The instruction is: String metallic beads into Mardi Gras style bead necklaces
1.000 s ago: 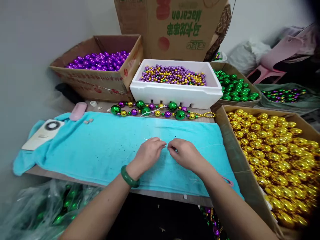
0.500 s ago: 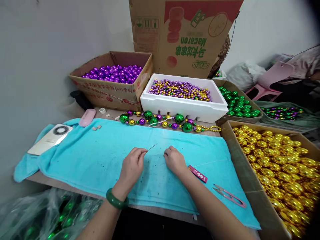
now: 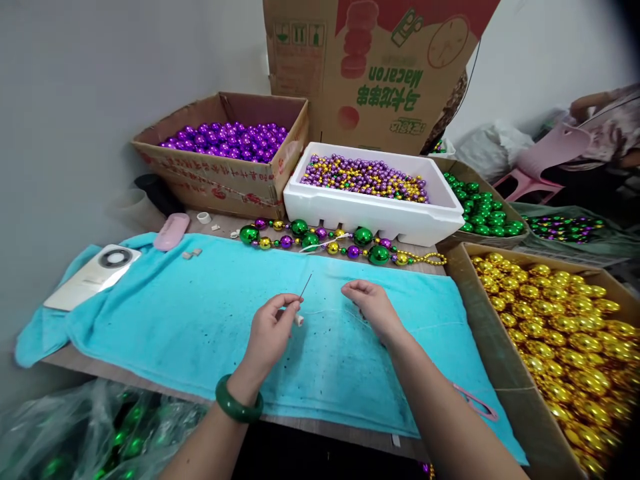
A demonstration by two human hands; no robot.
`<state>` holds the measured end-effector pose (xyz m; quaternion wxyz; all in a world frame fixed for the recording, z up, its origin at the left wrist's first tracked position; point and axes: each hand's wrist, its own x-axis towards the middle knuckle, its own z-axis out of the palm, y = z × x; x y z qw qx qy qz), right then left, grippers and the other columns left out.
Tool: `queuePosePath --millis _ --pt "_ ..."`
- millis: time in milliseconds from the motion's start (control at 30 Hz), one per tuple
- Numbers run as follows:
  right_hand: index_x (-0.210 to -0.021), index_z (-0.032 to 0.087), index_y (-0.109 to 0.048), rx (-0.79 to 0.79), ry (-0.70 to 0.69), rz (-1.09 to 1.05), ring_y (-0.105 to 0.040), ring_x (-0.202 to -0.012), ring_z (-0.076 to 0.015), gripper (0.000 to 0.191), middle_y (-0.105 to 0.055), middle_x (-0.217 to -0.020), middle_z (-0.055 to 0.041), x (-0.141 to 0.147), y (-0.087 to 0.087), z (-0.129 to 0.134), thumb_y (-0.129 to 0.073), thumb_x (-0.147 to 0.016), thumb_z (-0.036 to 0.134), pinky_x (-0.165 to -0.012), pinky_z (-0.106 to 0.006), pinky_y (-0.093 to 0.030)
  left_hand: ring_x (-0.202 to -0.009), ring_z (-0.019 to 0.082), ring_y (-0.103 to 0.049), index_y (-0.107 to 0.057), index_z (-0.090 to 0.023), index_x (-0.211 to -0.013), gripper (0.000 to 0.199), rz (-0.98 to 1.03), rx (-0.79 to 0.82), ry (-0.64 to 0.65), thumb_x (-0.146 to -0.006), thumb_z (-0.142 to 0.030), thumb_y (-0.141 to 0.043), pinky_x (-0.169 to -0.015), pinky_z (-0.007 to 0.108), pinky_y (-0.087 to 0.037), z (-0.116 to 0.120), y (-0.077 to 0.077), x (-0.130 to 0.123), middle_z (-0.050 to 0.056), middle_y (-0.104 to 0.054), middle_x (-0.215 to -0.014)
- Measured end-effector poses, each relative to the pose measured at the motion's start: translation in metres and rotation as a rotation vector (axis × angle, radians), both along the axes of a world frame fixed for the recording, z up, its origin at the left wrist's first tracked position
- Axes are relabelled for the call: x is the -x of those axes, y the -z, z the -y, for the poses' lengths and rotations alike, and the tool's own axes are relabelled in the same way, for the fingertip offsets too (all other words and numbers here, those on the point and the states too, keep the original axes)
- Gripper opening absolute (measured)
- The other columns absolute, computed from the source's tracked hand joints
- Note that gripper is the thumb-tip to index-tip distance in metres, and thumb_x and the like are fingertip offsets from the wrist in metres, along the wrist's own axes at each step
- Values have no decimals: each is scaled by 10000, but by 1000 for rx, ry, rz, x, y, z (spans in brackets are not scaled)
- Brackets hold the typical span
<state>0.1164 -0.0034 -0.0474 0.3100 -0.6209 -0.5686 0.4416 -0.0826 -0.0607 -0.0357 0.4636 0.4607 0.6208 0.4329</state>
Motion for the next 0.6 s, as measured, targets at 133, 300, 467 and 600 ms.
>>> queuePosePath --millis 133,300,467,600 --pt "-829 181 -672 -310 -196 309 -562 -738 -146 168 -611 -791 -33 8 11 7 -514 -801 231 -702 -262 -433 -509 100 -537 -636 -132 -918 316 20 -23 -61 -767 -401 -566 -413 174 -397 -2 -2 2 26 -633 -642" --pt "-975 207 -666 -321 -514 654 -568 -918 -172 241 -609 -985 -68 32 21 19 -445 -877 204 -772 -253 -425 -486 90 -525 -640 -139 -919 311 10 -26 -108 -762 -398 -570 -398 166 -381 -2 -2 9 10 -621 -618" --pt "-926 182 -668 -262 -489 750 -579 -887 -184 253 -611 -979 -85 39 33 13 -419 -884 204 -723 -258 -425 -467 86 -510 -644 -142 -901 296 3 -2 -101 -758 -389 -568 -407 173 -389 0 1 9 3 -617 -603" --pt "-836 160 -676 -217 -329 445 -590 -822 -166 175 -647 -913 -67 31 27 8 -501 -823 173 -748 -267 -433 -481 97 -527 -648 -141 -891 293 -4 0 -117 -751 -387 -573 -405 177 -386 -1 3 10 7 -622 -604"
